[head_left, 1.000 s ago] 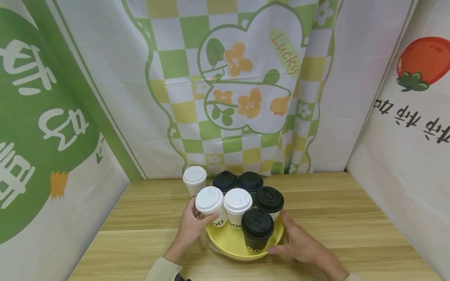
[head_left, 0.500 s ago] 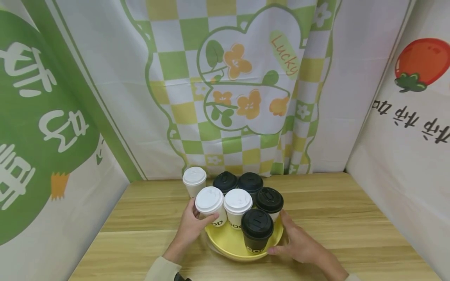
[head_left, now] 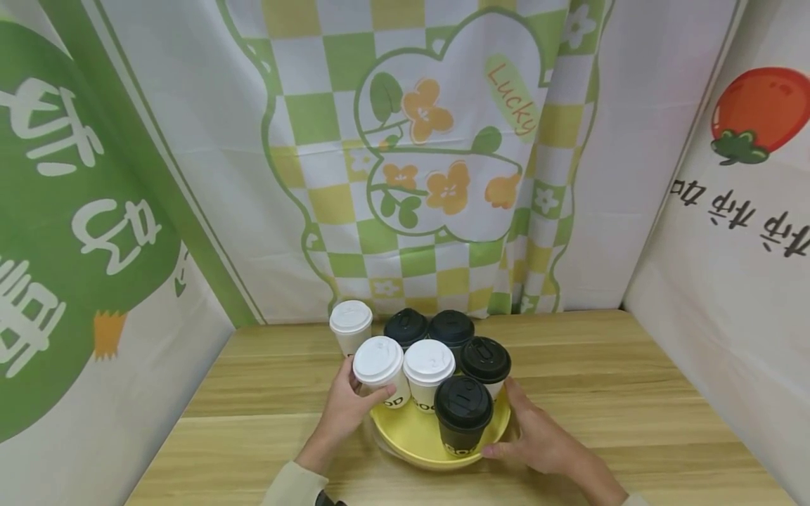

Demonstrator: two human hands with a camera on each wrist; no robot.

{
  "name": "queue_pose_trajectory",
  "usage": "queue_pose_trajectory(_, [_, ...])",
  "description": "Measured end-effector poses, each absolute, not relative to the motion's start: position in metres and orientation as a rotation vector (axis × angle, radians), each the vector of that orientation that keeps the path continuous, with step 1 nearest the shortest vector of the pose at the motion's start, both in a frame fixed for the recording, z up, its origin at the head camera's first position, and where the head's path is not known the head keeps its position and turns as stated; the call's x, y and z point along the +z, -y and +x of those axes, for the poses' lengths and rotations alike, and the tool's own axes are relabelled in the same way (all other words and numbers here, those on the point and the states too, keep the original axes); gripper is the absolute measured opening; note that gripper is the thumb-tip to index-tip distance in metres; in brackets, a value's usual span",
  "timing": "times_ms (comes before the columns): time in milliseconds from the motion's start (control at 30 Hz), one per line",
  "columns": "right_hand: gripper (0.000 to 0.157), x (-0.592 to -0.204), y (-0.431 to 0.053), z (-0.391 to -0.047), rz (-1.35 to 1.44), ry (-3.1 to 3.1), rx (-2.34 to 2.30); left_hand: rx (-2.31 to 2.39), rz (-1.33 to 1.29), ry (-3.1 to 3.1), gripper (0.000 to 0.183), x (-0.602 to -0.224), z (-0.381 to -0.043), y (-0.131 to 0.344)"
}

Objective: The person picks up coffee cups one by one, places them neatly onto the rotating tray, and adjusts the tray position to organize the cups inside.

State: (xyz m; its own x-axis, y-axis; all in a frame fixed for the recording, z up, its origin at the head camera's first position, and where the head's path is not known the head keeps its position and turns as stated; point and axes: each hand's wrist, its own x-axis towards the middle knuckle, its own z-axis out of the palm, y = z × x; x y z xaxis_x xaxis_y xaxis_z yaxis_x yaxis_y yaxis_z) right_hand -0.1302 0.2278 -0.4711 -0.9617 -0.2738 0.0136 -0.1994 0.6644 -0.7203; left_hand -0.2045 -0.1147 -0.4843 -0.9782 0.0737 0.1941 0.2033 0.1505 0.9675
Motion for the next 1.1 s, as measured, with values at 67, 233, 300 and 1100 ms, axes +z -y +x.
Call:
queue_pose_trajectory(67, [0.141,-0.471,-0.228,-0.130,-0.396,-2.772,-1.190,-1.971,-0.305,2.322,0.091,-0.484,-0.204,0.117])
queue_pose_trajectory(233, [0.140,-0.470,-0.227,-0.129,-0.397,-2.756,-1.195,-1.948,-0.368,2.407,0.099,-0.486,-0.198,0.134])
queue_pose_trajectory(300, [0.139,-0.470,-0.227,-0.129,-0.395,-2.759,-1.191,-1.937,-0.384,2.427,0.095,-0.487,-0.196,0.143])
queue_pose_trajectory(1100, [0.141,-0.470,-0.223,-0.125,-0.369,-2.772,-1.189,-1.532,-0.130,2.640,0.083,-0.484,-0.262,0.189])
